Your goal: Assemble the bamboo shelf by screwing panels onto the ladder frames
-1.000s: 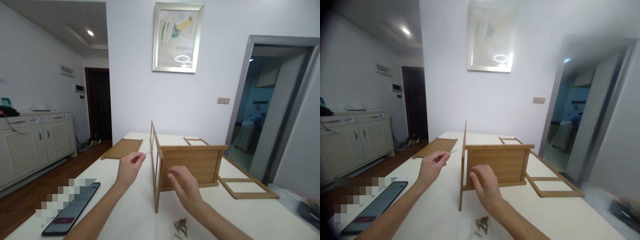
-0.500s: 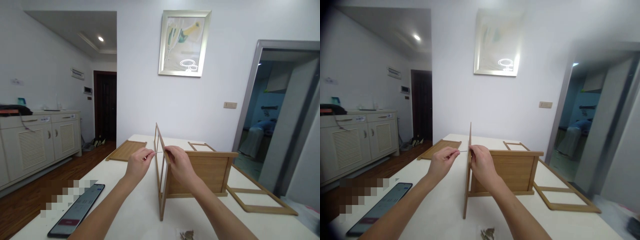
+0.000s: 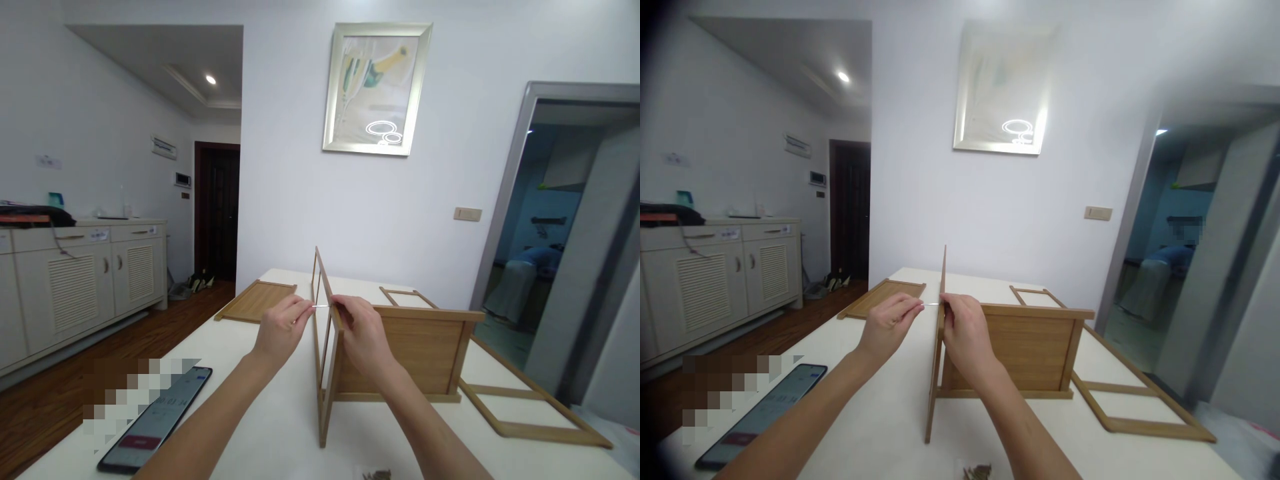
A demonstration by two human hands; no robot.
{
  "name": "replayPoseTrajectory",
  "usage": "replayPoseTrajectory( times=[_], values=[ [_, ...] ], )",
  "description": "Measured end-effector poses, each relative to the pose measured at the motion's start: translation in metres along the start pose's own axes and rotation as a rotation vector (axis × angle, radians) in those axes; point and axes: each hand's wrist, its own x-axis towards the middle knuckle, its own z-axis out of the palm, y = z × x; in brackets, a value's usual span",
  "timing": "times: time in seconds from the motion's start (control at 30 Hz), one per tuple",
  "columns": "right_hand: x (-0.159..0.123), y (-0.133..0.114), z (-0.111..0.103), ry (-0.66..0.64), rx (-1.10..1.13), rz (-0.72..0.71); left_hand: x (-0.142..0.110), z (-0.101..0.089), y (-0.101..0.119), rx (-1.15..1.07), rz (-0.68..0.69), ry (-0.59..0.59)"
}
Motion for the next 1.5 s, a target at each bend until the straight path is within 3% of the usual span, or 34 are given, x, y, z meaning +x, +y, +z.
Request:
replayPoseTrajectory(
  times=[0.13,0.33,0.5,0.63,0.8,0.97,1.13,1.3,1.4,1.5],
  values=[
    [-0.001,0.002,0.001,-0.001,-0.016,0.002,-0.002,0.000,-0.004,0.055,0.104,0.010],
    [-0.001,0.002,0.002,-0.009,-0.017,0.001,0.004,-0.002,-0.003,0.062,0.069,-0.020],
    [-0.001,0.002,0.002,-0.009,-0.009,-0.005,0.008,-0.005,-0.006,0.243,0.244,-0.083],
    [-0.001,0.005,0.003,-0.006,-0.002,-0.017,0.008,-0.004,-0.011,0.357,0.293,-0.119],
    [-0.004,0.006,-0.005,-0.051,-0.045,-0.087,0.007,-0.010,-0.016,0.263,0.172,-0.109],
    [-0.030,0.015,-0.032,-0.014,-0.137,-0.201,-0.014,-0.023,-0.025,0.137,-0.050,-0.017],
    [-0.090,0.045,-0.057,-0.167,-0.159,-0.177,-0.083,-0.030,-0.022,0.100,-0.027,-0.353],
    [-0.147,0.075,-0.058,-0.282,-0.172,0.012,-0.145,-0.033,0.007,0.053,0.095,-0.685],
    [-0.159,0.081,-0.054,-0.307,-0.179,0.111,-0.154,-0.024,0.035,0.035,0.155,-0.737],
    [-0.162,0.080,-0.053,-0.336,-0.173,0.142,-0.154,-0.006,0.058,0.037,0.087,-0.734]
  ],
)
